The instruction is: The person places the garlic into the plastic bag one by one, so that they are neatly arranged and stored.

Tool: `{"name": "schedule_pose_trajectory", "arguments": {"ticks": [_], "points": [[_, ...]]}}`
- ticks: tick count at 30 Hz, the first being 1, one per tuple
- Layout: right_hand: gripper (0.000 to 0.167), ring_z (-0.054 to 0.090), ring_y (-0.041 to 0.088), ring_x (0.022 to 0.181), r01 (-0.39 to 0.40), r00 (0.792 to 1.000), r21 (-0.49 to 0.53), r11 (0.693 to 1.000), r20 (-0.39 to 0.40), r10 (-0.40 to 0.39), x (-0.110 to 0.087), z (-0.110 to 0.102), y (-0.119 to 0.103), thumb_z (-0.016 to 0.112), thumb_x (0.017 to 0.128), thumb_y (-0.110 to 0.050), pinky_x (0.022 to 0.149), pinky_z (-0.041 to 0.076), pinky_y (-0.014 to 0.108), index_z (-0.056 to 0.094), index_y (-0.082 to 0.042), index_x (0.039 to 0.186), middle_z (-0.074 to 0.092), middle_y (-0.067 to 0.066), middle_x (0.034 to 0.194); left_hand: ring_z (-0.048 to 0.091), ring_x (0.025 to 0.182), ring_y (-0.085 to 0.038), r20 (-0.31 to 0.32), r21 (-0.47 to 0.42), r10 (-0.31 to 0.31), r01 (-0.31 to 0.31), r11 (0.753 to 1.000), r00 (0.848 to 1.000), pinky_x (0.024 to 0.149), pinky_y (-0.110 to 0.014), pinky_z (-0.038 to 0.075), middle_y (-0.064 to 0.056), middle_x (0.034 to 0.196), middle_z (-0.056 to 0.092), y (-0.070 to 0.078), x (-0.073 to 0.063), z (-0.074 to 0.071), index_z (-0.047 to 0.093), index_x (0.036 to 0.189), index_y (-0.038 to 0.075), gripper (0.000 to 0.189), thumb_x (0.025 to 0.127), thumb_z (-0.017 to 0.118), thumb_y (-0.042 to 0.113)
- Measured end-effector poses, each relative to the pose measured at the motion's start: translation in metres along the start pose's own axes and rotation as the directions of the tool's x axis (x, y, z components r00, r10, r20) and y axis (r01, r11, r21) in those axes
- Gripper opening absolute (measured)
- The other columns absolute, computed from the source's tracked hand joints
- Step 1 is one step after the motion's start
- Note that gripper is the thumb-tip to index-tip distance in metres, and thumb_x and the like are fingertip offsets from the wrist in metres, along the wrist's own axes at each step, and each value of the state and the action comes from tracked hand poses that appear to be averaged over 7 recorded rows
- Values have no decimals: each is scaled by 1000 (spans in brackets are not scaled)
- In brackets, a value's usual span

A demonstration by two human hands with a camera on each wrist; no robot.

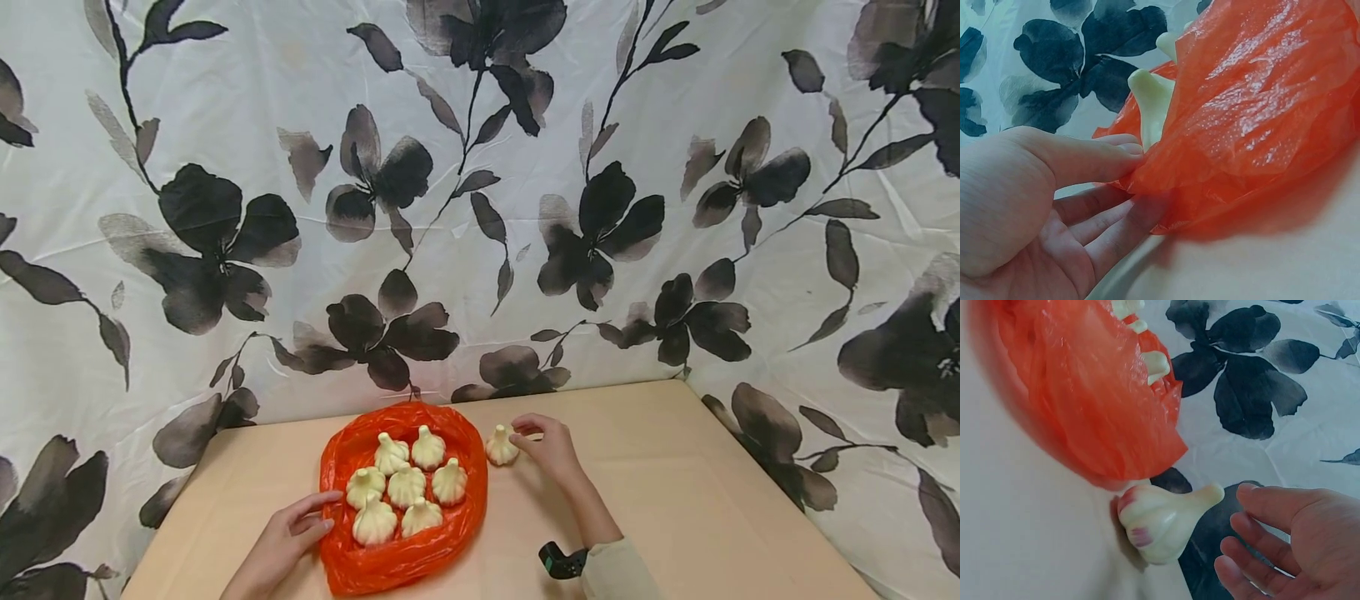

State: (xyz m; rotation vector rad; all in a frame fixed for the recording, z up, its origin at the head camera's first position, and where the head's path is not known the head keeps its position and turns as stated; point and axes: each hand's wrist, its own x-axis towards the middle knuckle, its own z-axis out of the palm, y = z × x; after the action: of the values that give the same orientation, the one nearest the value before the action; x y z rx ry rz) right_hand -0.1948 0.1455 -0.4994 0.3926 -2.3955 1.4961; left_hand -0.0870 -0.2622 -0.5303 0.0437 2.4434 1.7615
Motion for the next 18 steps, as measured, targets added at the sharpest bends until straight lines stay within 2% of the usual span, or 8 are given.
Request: {"name": "schedule_pose_trajectory", "arguments": {"ticks": [5,10,18], "points": [[19,67,27,85,15,1000,-1,1000,3,-15,-2,4,4,77,78,-4,73,56,29,72,0,96,72,12,90,63,108,-18,6,-12,4,-4,1000,1000,87,-28,56,-26,141,46,-2,-2,-5,49,139,2,51,93,63,20],[20,67,25,85,-13,1000,1,1000,-2,13,-5,8,4,78,78,-4,74,55,26,73,-2,97,72,11,91,63,107,-16,33,-24,19,-18,1000,999,86,-26,55,-27,141,46,-3,-4,-10,48,139,2,52,94,62,22],[19,67,26,85,-23,1000,-4,1000,-21,23,-9,14,3,78,78,-7,82,55,42,73,-3,96,72,11,90,63,107,-16,64,-51,16,-12,999,998,86,-27,55,-27,140,47,-5,-7,-14,47,140,2,52,94,62,22]]}}
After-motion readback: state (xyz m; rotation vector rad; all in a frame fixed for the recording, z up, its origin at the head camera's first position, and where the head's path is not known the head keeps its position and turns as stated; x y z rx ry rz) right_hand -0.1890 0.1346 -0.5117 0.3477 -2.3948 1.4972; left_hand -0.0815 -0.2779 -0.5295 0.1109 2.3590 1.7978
